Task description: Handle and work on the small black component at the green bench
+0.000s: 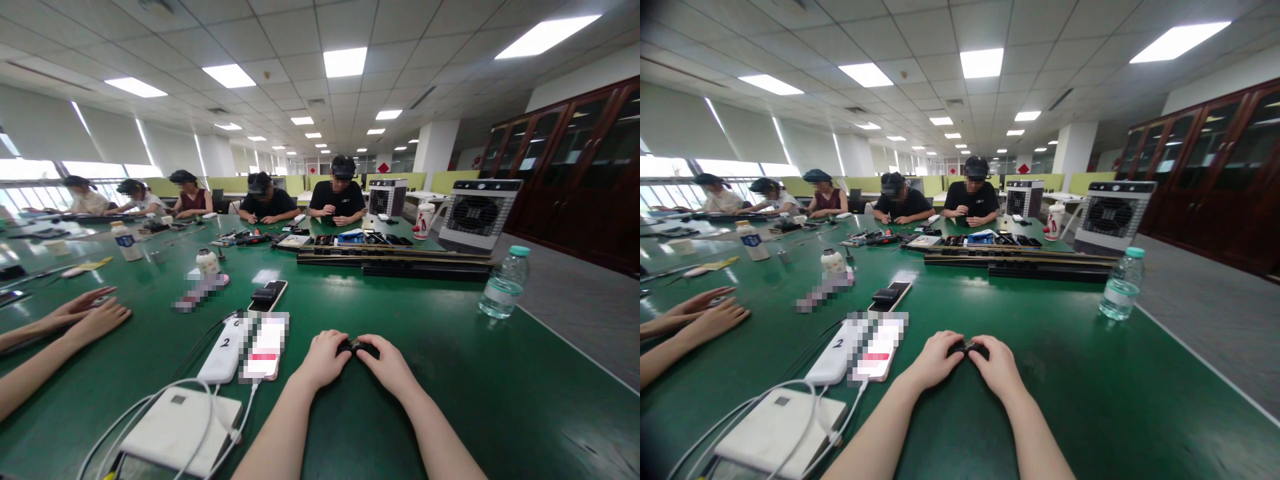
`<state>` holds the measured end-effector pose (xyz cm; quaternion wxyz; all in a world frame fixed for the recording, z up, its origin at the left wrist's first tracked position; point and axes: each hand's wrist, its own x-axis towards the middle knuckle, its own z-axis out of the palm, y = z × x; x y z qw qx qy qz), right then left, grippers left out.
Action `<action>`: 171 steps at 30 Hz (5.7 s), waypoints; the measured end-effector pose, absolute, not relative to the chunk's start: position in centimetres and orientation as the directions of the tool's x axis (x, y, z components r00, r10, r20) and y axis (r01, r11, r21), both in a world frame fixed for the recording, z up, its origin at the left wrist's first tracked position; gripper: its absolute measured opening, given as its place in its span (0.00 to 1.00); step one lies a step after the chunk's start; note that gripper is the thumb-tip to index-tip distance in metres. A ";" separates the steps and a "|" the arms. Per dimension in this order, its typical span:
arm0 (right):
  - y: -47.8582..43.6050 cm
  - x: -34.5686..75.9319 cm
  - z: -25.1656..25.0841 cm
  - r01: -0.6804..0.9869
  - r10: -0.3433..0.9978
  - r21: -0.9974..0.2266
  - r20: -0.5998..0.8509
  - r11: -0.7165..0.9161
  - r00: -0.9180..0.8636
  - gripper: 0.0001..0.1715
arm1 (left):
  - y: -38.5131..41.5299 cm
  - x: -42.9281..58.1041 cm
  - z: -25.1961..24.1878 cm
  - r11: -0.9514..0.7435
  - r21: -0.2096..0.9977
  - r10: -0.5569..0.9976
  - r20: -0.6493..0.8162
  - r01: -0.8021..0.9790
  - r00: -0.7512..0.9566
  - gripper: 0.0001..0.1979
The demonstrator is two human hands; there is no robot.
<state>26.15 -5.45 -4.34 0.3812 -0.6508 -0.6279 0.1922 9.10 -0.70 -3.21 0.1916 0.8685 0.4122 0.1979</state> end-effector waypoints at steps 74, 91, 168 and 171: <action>-5.8 25.8 -3.8 0.681 0.967 -0.729 0.220 0.076 0.128 0.11 | -0.6 9.2 -3.4 -0.585 0.503 0.788 0.164 0.637 0.594 0.18; -5.3 26.2 -4.8 0.658 0.959 -0.741 0.263 0.130 0.107 0.11 | -0.5 9.2 -3.6 -0.596 0.523 0.779 0.196 0.609 0.595 0.19; -5.9 26.1 -3.3 0.692 0.942 -0.711 0.305 0.126 0.142 0.15 | -0.6 9.1 -3.2 -0.608 0.536 0.763 0.190 0.586 0.617 0.17; -5.8 25.9 -3.3 0.703 0.946 -0.699 0.299 0.128 0.125 0.14 | -0.6 9.1 -3.2 -0.607 0.538 0.763 0.190 0.585 0.617 0.17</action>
